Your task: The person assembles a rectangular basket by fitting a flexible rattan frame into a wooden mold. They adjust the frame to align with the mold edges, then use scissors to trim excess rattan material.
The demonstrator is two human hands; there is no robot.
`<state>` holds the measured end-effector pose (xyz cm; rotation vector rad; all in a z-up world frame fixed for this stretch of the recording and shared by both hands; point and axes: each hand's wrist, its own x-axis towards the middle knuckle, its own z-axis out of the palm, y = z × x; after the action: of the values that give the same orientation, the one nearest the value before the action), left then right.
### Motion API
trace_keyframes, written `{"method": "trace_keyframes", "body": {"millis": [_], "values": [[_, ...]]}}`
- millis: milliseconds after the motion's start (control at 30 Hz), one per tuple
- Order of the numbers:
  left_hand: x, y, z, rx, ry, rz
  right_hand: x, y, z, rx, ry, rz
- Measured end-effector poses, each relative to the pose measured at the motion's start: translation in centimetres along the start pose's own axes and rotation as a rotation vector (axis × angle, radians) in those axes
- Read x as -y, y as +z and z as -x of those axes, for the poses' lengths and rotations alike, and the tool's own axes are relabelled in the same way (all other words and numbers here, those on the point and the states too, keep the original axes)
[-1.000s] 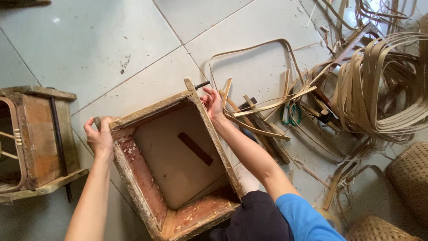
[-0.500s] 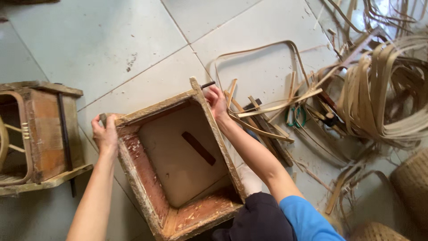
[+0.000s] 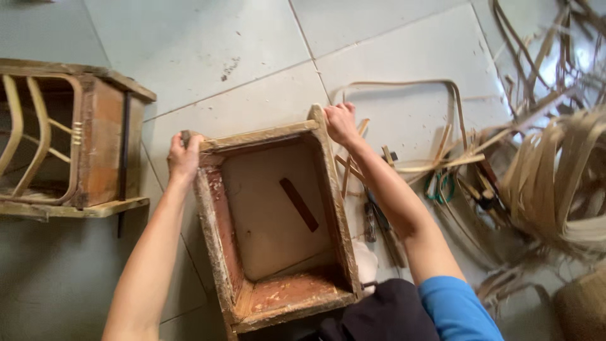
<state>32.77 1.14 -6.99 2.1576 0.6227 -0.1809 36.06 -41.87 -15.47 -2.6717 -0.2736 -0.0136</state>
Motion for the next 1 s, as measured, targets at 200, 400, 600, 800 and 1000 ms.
{"method": "trace_keyframes", "body": {"millis": [200, 400, 600, 800, 1000], "values": [[2.6, 1.5, -3.2, 0.046, -0.107, 0.11, -0.7, 2.4, 1.3, -0.225, -0.148, 0.058], [1.7, 2.8, -5.7, -0.058, -0.123, -0.061, -2.2, 1.3, -1.6, -0.215, -0.211, 0.074], [1.8, 2.7, -2.6, 0.006, -0.17, -0.029, -2.8, 2.1, 1.6, 0.094, -0.079, 0.12], [0.4, 1.2, -3.1, 0.059, -0.218, 0.011, -3.0, 3.0, -1.1, -0.114, -0.151, -0.002], [-0.4, 1.2, -4.2, 0.036, -0.158, 0.005, -2.4, 0.8, -1.7, 0.044, -0.039, 0.072]]}}
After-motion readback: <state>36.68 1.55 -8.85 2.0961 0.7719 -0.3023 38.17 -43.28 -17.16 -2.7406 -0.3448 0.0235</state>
